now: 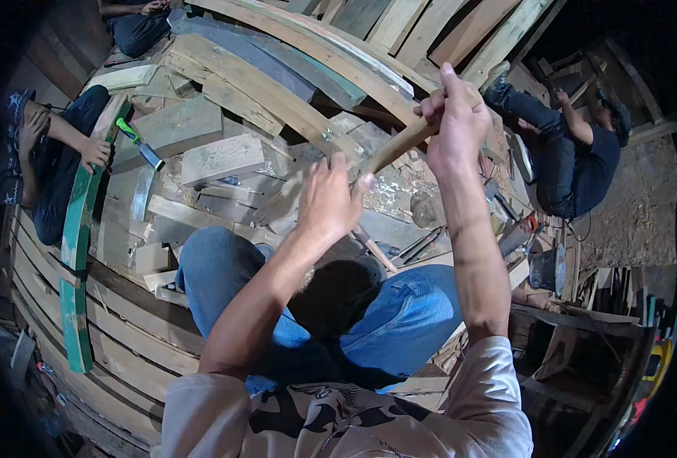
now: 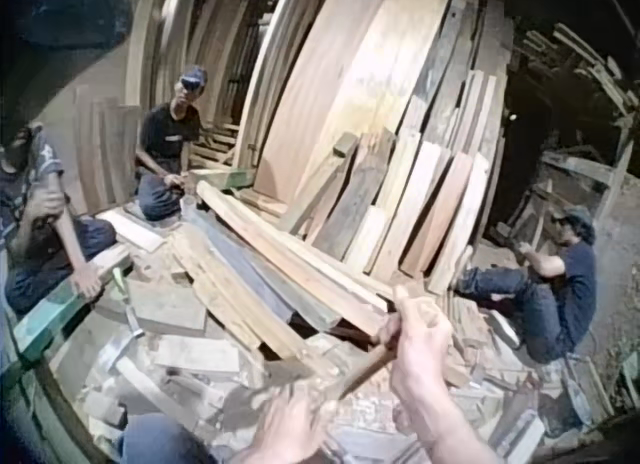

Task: The person shapes a wooden handle by rubbing it with a sanding block and using a chisel to carve the end.

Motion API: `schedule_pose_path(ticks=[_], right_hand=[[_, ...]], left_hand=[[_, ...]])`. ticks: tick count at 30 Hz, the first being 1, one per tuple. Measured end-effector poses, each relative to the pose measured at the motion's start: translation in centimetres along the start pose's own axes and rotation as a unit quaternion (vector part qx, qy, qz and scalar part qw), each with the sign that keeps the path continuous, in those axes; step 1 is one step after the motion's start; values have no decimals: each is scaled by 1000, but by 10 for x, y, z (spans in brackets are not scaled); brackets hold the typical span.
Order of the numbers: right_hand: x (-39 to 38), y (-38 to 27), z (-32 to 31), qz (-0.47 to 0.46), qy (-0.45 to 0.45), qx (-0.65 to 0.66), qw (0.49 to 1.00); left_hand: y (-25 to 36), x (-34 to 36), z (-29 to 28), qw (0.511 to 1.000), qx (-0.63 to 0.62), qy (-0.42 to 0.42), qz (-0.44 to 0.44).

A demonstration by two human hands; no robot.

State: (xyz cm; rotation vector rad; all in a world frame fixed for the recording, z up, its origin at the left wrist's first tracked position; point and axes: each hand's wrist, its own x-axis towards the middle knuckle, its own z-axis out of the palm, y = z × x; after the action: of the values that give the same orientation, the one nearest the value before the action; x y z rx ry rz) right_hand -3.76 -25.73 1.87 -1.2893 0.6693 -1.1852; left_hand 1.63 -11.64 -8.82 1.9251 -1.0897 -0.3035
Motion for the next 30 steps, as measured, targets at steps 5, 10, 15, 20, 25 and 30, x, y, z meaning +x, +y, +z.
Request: schedule_pose_path(ticks=[5, 10, 15, 20, 25, 30], right_hand=[[-29, 16, 12, 5, -45, -32, 998], [-72, 12, 32, 81, -147, -7, 986], [-69, -11, 28, 75, -153, 97, 981], [-77, 16, 25, -35, -246, -42, 968], [-68, -16, 28, -1, -140, 2, 990], [-56, -26, 10, 33, -177, 120, 976]], left_hand=[[8, 1, -5, 986, -91, 60, 124], [14, -3, 4, 955, -289, 53, 23], [14, 0, -2, 962, -255, 93, 23], [6, -2, -2, 969, -195, 119, 89], [1, 2, 3, 962, -248, 83, 80], [3, 7, 9, 979, -163, 112, 55]])
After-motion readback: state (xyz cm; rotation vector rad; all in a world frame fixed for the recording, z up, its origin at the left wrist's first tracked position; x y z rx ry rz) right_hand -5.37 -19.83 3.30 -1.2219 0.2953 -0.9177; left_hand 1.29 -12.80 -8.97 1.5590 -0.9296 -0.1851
